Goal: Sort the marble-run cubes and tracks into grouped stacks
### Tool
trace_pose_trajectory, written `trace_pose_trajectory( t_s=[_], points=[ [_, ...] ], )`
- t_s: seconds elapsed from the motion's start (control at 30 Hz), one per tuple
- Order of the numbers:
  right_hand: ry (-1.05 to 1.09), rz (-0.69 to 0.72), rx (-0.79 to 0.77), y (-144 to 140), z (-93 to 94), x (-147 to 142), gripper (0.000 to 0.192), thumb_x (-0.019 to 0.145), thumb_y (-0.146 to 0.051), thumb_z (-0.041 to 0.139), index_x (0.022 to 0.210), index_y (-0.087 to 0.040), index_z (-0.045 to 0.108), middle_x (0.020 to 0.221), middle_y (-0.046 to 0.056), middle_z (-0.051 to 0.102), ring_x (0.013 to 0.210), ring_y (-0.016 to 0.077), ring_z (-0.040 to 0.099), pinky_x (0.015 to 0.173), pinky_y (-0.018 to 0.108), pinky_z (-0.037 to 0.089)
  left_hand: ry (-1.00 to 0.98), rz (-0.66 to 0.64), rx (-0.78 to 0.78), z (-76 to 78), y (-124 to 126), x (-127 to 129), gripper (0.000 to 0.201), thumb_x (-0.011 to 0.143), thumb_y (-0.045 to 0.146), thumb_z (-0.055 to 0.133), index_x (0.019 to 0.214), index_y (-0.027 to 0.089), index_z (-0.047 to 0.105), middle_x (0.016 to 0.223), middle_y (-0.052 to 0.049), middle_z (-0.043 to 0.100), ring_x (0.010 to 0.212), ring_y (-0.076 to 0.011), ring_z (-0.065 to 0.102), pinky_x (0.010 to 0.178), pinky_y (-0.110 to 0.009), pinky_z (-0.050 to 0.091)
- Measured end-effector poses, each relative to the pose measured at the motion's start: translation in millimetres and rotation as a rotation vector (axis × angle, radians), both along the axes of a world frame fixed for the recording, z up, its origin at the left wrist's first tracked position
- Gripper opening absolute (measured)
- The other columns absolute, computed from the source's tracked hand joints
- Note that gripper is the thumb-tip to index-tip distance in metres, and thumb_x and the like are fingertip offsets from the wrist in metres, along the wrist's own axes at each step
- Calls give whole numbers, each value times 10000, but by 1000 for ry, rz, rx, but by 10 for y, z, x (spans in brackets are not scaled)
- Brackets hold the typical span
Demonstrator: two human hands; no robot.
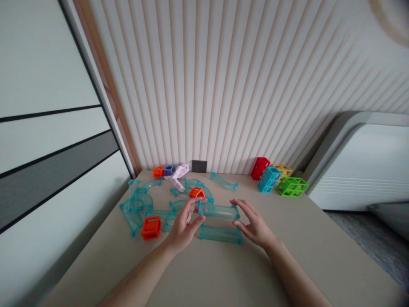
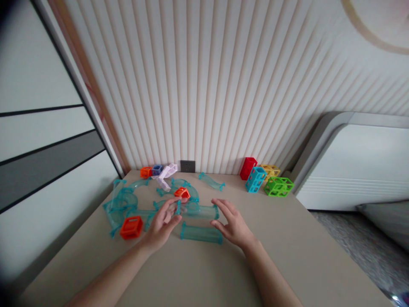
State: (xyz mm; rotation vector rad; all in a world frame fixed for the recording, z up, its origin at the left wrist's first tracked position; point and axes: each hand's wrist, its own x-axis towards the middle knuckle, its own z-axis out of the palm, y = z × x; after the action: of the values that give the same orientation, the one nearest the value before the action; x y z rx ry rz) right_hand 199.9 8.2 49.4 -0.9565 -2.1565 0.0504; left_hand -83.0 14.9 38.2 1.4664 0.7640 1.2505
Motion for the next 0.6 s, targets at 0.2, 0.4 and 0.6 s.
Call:
trace_pose_trajectory(
  t_s=[0.2, 0.4, 0.6],
  points=[
    [157, -60, -44, -109, -50, 67, 345, 1027, -327, 506, 1357, -239, 554, 1094, 129, 674, 996, 238, 679, 845, 352, 581, 367, -86, 129, 23, 25, -79, 523, 917, 487, 641, 1353, 237, 499, 1400, -139, 616, 1167, -260, 639, 1046, -412, 470],
    [-14, 20, 12, -224, -50, 113, 234, 1031, -285, 479, 1136, -217, 676, 955, 103, 675, 861, 207, 667, 768, 319, 568, 834, -126, 310, 101, 36, -118, 441, 846, 392, 737, 1227, 237, 577, 1212, -79, 709, 1133, -263, 655, 1008, -411, 496],
    [-149, 97, -25, -202, -58, 82, 282, 1034, -376, 487, 1104, -173, 670, 955, 124, 672, 859, 215, 649, 766, 326, 554, 952, -107, 376, 164, 61, -193, 440, 857, 332, 719, 1260, 246, 565, 1221, -73, 708, 1154, -258, 656, 1008, -407, 509]
  ],
)
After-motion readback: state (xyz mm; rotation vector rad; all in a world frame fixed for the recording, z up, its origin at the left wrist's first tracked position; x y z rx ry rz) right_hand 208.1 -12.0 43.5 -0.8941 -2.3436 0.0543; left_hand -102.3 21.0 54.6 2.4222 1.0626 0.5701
